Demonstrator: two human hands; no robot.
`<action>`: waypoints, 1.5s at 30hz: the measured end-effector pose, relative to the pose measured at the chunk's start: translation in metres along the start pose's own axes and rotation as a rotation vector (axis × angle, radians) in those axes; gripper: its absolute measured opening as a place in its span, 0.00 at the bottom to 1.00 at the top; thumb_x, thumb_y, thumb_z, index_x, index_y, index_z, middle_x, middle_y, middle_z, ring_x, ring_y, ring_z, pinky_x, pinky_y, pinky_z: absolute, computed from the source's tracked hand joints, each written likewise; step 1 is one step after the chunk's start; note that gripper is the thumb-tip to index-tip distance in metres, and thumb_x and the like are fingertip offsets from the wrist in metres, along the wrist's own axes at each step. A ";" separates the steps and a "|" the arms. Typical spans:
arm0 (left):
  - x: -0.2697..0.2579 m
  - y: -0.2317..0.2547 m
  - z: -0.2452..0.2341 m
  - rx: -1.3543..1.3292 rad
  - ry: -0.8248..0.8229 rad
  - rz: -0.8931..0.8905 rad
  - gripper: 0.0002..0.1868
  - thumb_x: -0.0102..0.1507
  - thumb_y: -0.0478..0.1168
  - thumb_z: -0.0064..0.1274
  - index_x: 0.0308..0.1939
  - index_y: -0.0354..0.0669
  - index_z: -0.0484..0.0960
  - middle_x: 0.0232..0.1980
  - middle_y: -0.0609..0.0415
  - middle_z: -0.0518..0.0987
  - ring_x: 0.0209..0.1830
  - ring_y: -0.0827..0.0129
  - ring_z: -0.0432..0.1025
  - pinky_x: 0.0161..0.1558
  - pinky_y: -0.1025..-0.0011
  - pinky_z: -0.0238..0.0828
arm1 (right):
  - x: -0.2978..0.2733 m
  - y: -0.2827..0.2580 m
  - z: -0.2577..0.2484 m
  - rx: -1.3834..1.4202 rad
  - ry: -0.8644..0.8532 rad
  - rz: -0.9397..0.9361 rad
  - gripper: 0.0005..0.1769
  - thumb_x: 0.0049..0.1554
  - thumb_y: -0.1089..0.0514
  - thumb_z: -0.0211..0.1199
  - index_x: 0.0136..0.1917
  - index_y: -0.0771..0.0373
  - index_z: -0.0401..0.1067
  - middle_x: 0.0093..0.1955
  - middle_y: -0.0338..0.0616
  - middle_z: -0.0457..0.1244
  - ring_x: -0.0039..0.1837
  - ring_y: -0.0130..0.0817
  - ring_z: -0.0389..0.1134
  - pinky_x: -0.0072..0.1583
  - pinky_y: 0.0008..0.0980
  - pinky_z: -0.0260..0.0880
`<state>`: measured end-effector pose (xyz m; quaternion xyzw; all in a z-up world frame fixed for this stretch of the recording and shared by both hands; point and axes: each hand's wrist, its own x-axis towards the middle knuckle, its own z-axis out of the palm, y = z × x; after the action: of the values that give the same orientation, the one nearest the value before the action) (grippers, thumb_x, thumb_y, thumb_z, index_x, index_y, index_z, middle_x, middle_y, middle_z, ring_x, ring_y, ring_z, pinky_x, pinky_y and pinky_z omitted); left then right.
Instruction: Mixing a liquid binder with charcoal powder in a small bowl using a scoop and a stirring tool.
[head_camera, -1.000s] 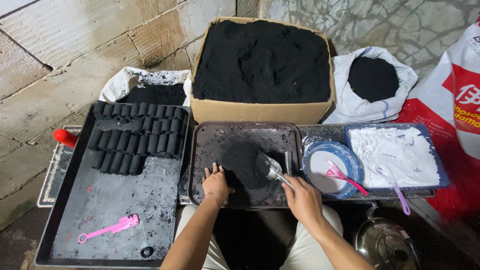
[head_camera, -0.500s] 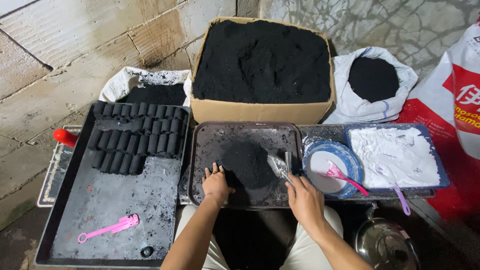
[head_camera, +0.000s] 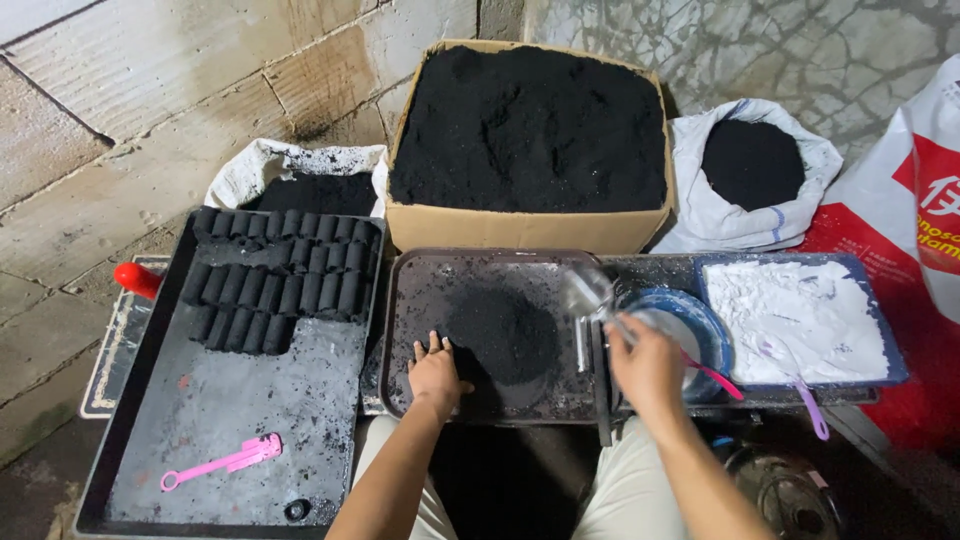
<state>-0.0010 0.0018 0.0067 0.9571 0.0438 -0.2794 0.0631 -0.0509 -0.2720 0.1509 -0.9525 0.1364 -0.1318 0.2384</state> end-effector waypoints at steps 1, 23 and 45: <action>0.000 0.000 0.001 0.001 0.002 -0.001 0.57 0.52 0.61 0.72 0.79 0.47 0.61 0.84 0.50 0.54 0.83 0.44 0.50 0.74 0.47 0.56 | 0.014 0.006 -0.003 0.002 0.001 -0.001 0.16 0.58 0.47 0.68 0.54 0.56 0.82 0.41 0.54 0.72 0.48 0.58 0.74 0.49 0.50 0.74; 0.009 -0.002 0.007 0.002 -0.106 -0.030 0.60 0.58 0.58 0.72 0.82 0.51 0.46 0.87 0.57 0.37 0.86 0.49 0.36 0.78 0.51 0.48 | 0.279 0.032 0.122 0.137 -0.051 0.128 0.18 0.60 0.44 0.67 0.52 0.60 0.81 0.48 0.51 0.72 0.52 0.52 0.73 0.53 0.45 0.70; 0.012 -0.001 0.008 0.002 -0.113 -0.037 0.60 0.57 0.59 0.72 0.82 0.51 0.47 0.87 0.58 0.37 0.86 0.48 0.35 0.78 0.50 0.47 | 0.250 -0.010 0.086 0.124 0.260 0.072 0.14 0.56 0.48 0.70 0.54 0.53 0.79 0.52 0.45 0.63 0.56 0.52 0.67 0.56 0.56 0.66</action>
<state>0.0047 0.0025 -0.0065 0.9389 0.0575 -0.3339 0.0596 0.2108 -0.3082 0.1291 -0.9053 0.1917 -0.2536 0.2818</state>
